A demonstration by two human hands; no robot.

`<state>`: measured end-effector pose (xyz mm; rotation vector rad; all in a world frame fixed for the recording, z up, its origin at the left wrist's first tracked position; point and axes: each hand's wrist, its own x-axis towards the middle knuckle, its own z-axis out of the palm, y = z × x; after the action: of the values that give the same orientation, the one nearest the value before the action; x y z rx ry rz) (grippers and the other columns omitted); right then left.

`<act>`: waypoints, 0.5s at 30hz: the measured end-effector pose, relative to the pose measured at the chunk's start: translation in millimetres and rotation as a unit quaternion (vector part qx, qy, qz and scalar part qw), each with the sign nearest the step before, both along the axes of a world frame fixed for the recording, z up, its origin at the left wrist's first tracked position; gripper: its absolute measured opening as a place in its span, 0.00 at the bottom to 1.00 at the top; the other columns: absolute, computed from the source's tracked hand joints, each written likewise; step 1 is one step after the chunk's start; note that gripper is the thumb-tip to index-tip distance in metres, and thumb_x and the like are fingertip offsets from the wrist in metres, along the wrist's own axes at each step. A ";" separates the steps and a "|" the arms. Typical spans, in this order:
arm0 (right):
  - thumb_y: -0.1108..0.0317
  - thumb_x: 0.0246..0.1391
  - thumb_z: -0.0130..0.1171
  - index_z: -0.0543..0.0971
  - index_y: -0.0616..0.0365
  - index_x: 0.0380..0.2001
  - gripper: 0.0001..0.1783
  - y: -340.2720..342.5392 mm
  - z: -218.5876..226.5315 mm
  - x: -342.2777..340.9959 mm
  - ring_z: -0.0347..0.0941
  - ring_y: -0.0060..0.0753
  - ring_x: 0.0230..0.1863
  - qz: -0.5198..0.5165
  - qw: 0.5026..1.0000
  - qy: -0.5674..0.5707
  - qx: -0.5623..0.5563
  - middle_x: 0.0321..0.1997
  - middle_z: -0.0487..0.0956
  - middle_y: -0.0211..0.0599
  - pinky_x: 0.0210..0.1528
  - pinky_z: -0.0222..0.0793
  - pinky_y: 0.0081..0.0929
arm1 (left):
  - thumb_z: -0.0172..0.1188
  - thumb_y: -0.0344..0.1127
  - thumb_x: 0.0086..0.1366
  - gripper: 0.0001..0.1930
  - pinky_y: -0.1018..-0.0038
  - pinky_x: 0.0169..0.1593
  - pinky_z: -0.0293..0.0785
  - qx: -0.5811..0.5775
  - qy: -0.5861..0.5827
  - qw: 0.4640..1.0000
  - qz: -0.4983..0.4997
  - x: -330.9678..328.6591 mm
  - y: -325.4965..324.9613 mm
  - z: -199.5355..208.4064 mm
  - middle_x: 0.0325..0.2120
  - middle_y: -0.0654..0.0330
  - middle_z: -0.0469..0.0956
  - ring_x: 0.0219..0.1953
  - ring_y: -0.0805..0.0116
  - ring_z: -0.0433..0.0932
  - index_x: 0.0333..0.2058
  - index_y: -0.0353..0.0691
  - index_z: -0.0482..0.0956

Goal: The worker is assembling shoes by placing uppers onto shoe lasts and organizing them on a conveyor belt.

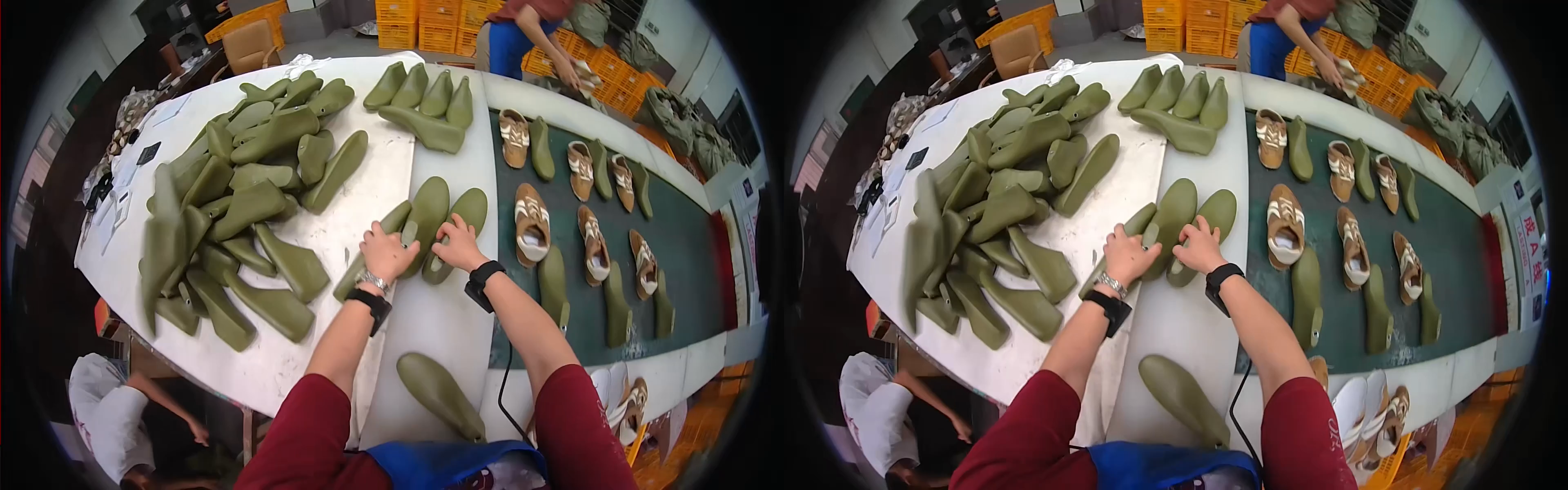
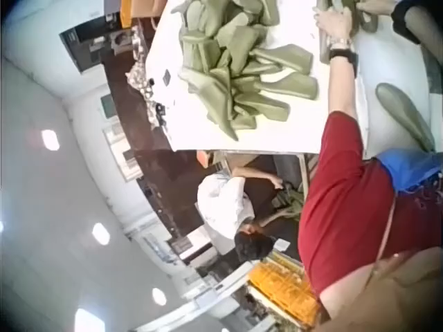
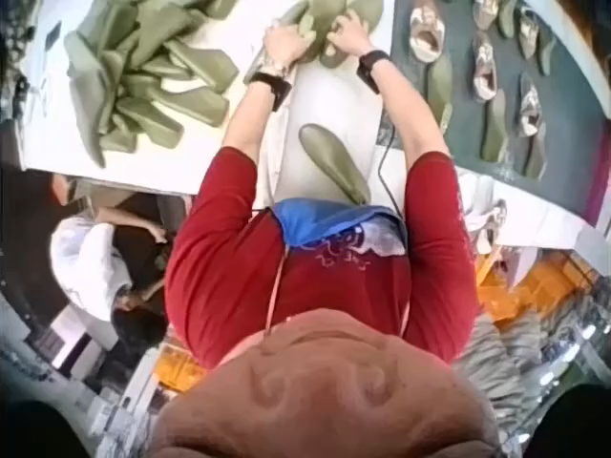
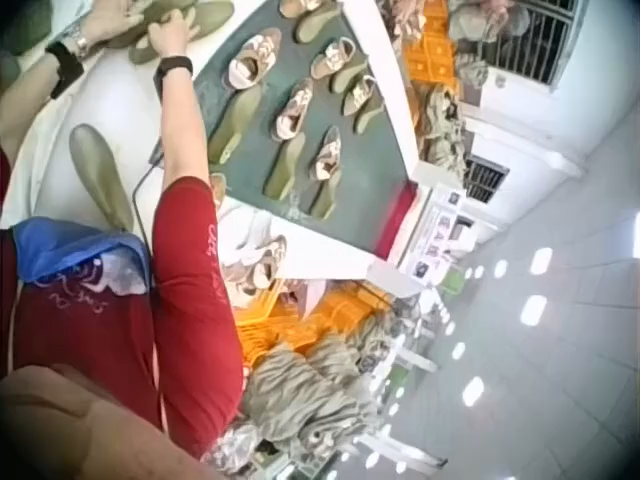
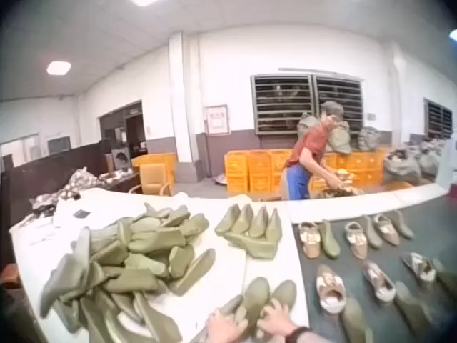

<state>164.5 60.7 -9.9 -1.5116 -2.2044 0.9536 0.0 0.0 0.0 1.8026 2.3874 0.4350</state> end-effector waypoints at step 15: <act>0.68 0.37 0.58 0.67 0.49 0.51 0.31 -204.2 2.4 96.9 0.43 0.63 0.65 0.192 0.981 0.002 -0.035 0.66 0.48 0.55 0.64 0.47 0.41 | 0.69 0.48 0.42 0.44 0.59 0.48 0.70 -0.009 -0.146 0.983 -0.112 22.5 -270.1 -8.8 0.53 0.39 0.54 0.50 0.42 0.63 0.59 0.53 0.58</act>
<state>261.4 -143.5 -7.5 -1.1272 -2.5374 1.1521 22.5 -270.1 -8.8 1.8270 1.9640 0.6009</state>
